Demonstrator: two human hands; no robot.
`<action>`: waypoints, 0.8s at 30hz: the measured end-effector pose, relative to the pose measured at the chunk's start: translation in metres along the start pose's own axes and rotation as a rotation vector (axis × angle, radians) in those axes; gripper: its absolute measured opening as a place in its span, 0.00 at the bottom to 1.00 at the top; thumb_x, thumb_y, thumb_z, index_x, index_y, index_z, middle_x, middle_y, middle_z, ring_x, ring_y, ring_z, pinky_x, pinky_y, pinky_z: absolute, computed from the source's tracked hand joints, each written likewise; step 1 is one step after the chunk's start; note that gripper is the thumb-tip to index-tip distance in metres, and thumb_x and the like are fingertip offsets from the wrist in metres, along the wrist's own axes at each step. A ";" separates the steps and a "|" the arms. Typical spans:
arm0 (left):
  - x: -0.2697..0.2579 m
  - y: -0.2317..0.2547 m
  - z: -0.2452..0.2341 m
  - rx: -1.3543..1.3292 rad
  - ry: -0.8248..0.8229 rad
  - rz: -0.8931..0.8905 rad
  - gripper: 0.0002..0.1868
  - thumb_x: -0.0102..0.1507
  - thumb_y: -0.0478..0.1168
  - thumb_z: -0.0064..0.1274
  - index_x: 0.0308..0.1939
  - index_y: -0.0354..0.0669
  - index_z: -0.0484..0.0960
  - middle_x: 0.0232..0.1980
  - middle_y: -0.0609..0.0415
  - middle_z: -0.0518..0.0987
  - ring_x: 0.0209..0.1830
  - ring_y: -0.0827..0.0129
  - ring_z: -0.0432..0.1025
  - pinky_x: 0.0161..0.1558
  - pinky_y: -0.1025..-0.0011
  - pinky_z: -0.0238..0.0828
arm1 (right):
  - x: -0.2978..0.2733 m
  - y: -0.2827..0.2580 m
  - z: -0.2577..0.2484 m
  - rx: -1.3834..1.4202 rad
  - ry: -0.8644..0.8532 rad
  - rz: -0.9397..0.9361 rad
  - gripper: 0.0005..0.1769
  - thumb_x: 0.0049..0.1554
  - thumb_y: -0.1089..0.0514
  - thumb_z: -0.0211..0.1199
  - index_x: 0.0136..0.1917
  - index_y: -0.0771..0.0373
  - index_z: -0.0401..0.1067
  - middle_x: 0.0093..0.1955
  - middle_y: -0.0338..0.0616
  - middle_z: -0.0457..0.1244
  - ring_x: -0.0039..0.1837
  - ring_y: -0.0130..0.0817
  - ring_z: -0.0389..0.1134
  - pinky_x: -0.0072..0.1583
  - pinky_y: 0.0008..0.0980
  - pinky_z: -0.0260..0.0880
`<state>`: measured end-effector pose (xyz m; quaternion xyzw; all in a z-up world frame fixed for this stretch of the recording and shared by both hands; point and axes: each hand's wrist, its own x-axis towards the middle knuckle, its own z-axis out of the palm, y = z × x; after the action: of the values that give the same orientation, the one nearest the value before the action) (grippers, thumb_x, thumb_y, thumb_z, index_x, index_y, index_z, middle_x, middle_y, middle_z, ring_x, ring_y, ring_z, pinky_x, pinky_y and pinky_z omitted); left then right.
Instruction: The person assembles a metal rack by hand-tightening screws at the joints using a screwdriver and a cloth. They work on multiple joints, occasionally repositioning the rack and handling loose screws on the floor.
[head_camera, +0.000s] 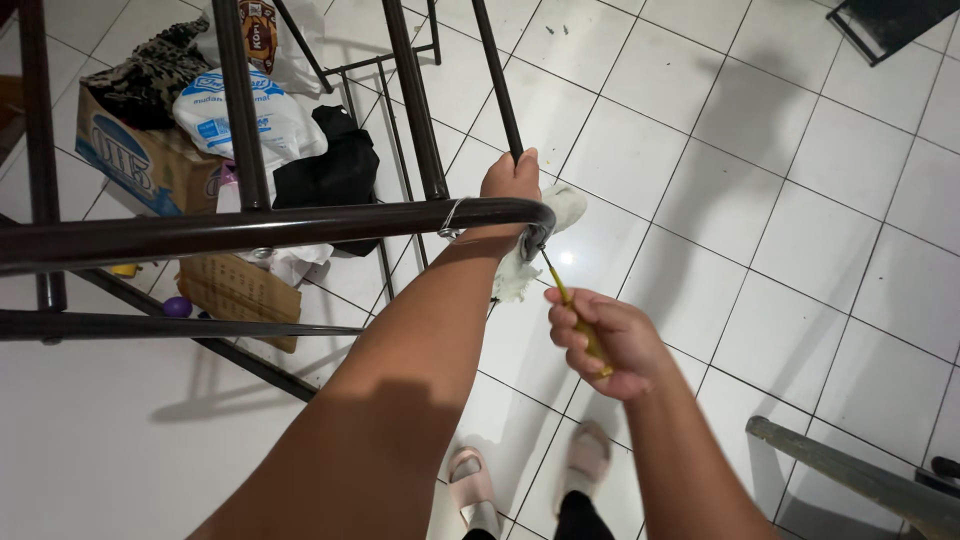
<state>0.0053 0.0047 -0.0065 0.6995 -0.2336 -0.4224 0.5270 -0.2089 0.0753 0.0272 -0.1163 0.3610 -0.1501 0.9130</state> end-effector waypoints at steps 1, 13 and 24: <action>-0.002 0.000 -0.002 0.004 -0.007 0.000 0.20 0.69 0.49 0.42 0.31 0.37 0.73 0.20 0.55 0.70 0.19 0.70 0.66 0.26 0.67 0.65 | 0.001 0.006 -0.005 0.122 -0.099 -0.019 0.17 0.66 0.57 0.45 0.64 0.67 0.64 0.41 0.37 0.58 0.35 0.21 0.54 0.28 0.17 0.50; -0.008 -0.005 0.007 -0.173 -0.034 -0.029 0.17 0.71 0.48 0.41 0.34 0.40 0.71 0.20 0.58 0.67 0.18 0.73 0.59 0.23 0.70 0.58 | -0.013 0.019 0.032 -0.072 0.311 0.053 0.11 0.66 0.52 0.46 0.55 0.57 0.66 0.24 0.32 0.45 0.23 0.21 0.40 0.23 0.24 0.38; -0.002 -0.007 0.008 -0.251 0.022 -0.058 0.16 0.69 0.46 0.43 0.33 0.39 0.70 0.18 0.58 0.64 0.15 0.73 0.59 0.20 0.68 0.55 | -0.005 0.027 0.042 -1.502 0.684 -0.561 0.11 0.61 0.57 0.55 0.55 0.55 0.76 0.27 0.53 0.64 0.29 0.47 0.66 0.36 0.45 0.65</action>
<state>-0.0032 0.0041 -0.0130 0.6391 -0.1529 -0.4555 0.6005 -0.1782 0.1069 0.0516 -0.7207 0.5770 -0.1183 0.3656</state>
